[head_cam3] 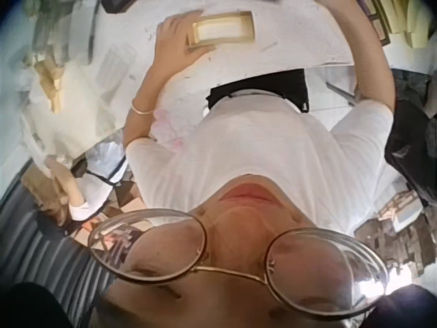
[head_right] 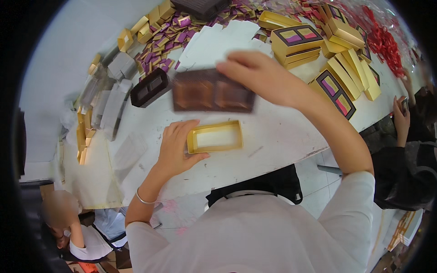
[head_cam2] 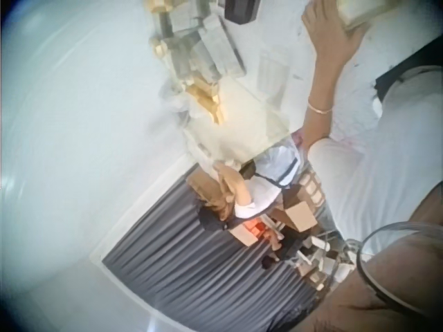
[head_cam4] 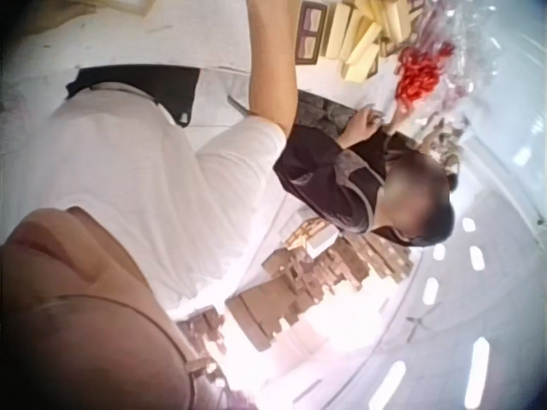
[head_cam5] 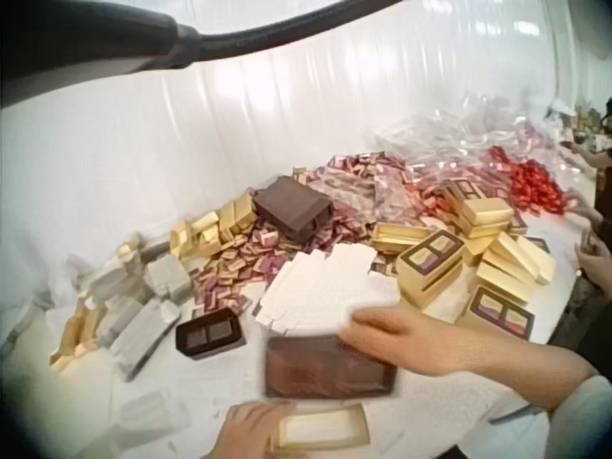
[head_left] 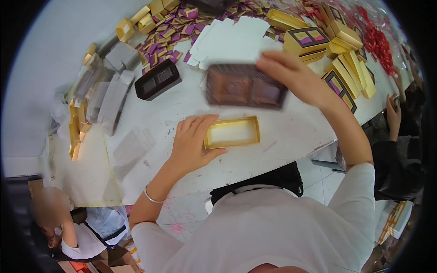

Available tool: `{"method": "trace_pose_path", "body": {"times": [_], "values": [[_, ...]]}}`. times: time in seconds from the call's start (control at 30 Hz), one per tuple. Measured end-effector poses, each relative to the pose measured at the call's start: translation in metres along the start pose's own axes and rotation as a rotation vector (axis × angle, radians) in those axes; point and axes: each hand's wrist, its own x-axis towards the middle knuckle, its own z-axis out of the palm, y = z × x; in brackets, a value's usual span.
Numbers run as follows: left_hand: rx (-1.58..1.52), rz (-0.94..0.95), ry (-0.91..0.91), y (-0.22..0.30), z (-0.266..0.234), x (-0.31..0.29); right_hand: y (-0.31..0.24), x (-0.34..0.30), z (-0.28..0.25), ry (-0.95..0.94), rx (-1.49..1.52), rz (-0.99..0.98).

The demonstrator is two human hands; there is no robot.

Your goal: The person repeatedly picks up small rectangular cosmetic compacts, opens them, places colored inserts into the trays, closes the lids, and stacks the finished units on the table. The process is continuous and repetitive throughout the clip.

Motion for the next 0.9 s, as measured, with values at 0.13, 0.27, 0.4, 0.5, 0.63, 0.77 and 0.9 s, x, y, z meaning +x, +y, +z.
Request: {"method": "trace_pose_path", "body": {"times": [0.13, 0.27, 0.4, 0.5, 0.63, 0.77, 0.9], "values": [[-0.134, -0.034, -0.038, 0.012, 0.018, 0.035, 0.02, -0.036, -0.007, -0.171, -0.358, 0.189], [0.012, 0.132, 0.018, 0.023, 0.032, 0.068, 0.035, -0.036, -0.018, -0.192, -0.507, 0.291], [0.044, 0.228, -0.022, 0.022, 0.041, 0.078, 0.036, -0.036, -0.008, -0.226, -0.616, 0.331], [-0.066, 0.146, -0.044, 0.017, 0.045, 0.079, 0.038, -0.038, -0.009, -0.027, -0.774, 0.103], [-0.236, 0.083, 0.005, 0.012, 0.05, 0.075, 0.043, -0.041, -0.009, -0.075, -0.674, 0.026], [-0.277, 0.177, 0.018, 0.01, 0.052, 0.077, 0.052, -0.036, 0.011, -0.076, -0.775, 0.006], [-0.316, 0.148, -0.01, 0.007, 0.05, 0.078, 0.059, -0.041, 0.016, 0.147, -0.956, -0.125]]}}
